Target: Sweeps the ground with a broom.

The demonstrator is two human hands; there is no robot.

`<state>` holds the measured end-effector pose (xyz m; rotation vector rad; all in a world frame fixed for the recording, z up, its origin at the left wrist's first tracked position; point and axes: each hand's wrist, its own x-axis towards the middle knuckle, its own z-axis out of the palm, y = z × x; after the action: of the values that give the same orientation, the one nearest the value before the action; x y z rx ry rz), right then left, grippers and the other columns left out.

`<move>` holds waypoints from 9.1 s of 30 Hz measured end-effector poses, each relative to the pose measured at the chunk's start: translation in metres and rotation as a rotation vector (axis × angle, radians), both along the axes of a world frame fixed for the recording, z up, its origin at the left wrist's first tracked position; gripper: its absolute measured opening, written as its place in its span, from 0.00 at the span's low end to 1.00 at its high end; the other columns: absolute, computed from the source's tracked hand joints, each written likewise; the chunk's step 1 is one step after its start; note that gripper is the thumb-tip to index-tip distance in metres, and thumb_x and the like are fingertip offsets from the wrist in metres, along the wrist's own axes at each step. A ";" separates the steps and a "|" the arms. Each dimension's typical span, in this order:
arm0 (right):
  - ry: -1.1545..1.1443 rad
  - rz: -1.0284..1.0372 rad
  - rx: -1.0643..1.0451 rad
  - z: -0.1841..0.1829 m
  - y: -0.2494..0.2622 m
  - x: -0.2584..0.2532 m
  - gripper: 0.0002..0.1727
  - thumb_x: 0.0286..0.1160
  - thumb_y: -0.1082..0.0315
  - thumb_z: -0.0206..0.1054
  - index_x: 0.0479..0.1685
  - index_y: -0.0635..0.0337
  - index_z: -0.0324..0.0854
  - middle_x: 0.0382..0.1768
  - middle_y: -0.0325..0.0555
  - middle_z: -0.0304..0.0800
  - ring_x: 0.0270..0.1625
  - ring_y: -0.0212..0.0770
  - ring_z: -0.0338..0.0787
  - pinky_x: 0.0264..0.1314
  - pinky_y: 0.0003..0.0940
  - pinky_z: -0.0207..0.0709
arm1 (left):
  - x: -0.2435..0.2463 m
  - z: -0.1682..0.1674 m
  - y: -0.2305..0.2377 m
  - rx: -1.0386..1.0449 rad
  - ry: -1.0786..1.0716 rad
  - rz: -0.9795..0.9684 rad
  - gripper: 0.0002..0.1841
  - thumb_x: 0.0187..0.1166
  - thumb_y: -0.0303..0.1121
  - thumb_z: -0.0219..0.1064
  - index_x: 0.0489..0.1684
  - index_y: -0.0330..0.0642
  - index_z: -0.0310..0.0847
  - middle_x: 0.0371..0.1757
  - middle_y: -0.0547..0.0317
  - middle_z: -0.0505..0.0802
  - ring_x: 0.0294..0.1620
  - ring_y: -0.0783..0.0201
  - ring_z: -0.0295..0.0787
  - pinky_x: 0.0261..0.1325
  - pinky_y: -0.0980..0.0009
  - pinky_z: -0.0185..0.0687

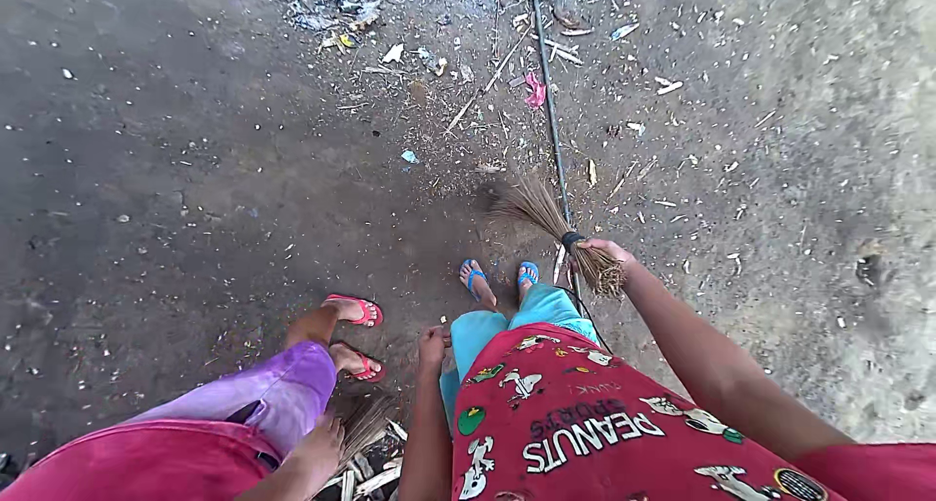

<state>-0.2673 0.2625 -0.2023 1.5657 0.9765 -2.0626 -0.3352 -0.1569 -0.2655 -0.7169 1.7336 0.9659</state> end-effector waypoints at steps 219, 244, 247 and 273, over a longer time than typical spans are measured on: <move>0.164 -0.335 -0.071 0.012 0.282 -0.106 0.23 0.88 0.55 0.36 0.45 0.58 0.75 0.28 0.44 0.87 0.25 0.35 0.88 0.24 0.26 0.81 | -0.249 0.055 0.297 0.075 0.149 -0.497 0.18 0.94 0.31 0.46 0.71 0.32 0.75 0.56 0.45 0.91 0.45 0.58 0.88 0.44 0.60 0.81; 0.315 0.005 -0.293 -0.046 0.164 -0.201 0.19 0.90 0.56 0.45 0.55 0.57 0.78 0.37 0.42 0.88 0.34 0.34 0.88 0.36 0.28 0.83 | -0.186 0.060 0.182 -0.153 0.121 -0.274 0.18 0.94 0.34 0.50 0.66 0.27 0.78 0.53 0.37 0.89 0.45 0.53 0.88 0.53 0.54 0.84; 0.168 -0.024 -0.147 -0.028 0.253 -0.148 0.22 0.89 0.52 0.42 0.51 0.54 0.79 0.33 0.41 0.88 0.27 0.32 0.86 0.25 0.23 0.78 | -0.198 0.055 0.186 -0.163 0.086 -0.240 0.20 0.95 0.37 0.48 0.69 0.30 0.77 0.55 0.38 0.89 0.47 0.51 0.88 0.51 0.51 0.83; 0.263 -0.241 -0.396 -0.007 0.164 -0.130 0.22 0.84 0.51 0.43 0.47 0.57 0.78 0.35 0.46 0.89 0.30 0.37 0.89 0.29 0.28 0.83 | -0.216 0.048 0.258 -0.025 0.207 -0.307 0.18 0.94 0.31 0.48 0.67 0.26 0.76 0.53 0.40 0.91 0.46 0.57 0.87 0.55 0.60 0.81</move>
<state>-0.3972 0.4264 -0.2093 1.2773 0.4273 -2.4870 -0.5512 0.1006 -0.2176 -0.3595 1.9703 0.8275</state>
